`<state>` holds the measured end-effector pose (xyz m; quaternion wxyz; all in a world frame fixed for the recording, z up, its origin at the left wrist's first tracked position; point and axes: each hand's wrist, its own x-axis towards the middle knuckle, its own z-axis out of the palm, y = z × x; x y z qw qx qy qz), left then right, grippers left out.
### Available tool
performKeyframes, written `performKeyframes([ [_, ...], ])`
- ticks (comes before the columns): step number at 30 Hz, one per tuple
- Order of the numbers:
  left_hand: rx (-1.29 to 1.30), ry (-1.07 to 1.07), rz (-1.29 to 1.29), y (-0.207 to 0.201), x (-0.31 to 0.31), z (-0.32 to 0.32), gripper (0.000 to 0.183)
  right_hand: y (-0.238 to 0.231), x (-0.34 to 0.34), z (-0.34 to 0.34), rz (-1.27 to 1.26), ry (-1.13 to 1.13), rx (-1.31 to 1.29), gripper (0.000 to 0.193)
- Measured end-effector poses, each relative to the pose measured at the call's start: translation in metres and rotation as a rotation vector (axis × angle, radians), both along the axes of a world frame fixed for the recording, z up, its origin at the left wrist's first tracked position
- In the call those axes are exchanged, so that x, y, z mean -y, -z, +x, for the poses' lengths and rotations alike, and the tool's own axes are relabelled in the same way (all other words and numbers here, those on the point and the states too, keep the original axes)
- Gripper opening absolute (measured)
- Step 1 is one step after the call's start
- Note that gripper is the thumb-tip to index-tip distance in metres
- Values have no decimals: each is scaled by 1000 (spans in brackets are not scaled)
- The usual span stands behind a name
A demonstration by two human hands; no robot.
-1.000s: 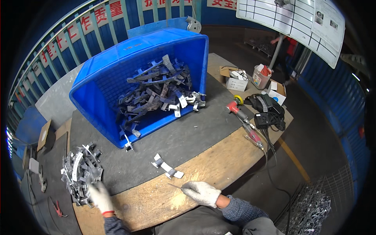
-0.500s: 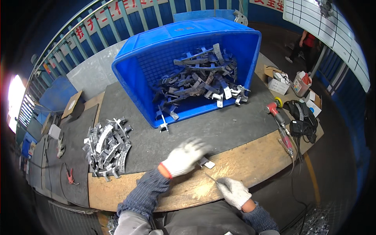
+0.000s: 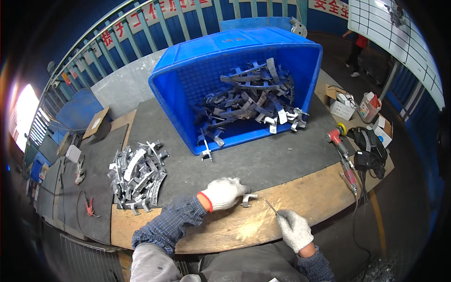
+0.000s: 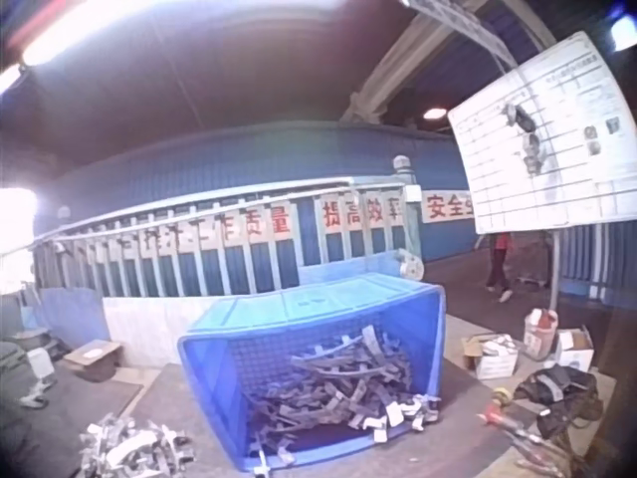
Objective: The person cleans or deburrs small metal brackets using a cleaning tool.
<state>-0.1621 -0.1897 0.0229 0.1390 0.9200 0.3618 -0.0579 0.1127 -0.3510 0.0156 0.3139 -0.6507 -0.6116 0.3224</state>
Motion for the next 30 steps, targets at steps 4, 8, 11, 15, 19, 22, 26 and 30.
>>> performKeyframes([
  [4, 410, -293, 41, 1, 31, -16, 47, -24, -6, -16, 119, 3, -109, 25],
  [8, 805, -625, -229, -6, 64, -7, 57, -45, -19, -33, 371, -186, -46, 30],
  [11, 1062, -671, -465, 13, 77, -1, 55, -48, -28, -43, 359, -272, 72, 36],
  [15, 1032, -660, -416, 17, 90, 6, 48, -48, -28, -50, 292, -308, 164, 35],
  [19, 1076, -687, -386, 14, 96, 13, 46, -48, -29, -53, 369, -330, 133, 35],
  [22, 845, -662, -136, 11, 97, 9, 51, -47, -28, -48, 254, -335, 73, 34],
  [26, 792, -429, 166, 15, 99, 12, 60, -34, -30, -47, 280, -331, -146, 36],
  [30, 795, -406, 253, 12, 102, 15, 66, -52, -35, -41, -581, -157, -669, 34],
])
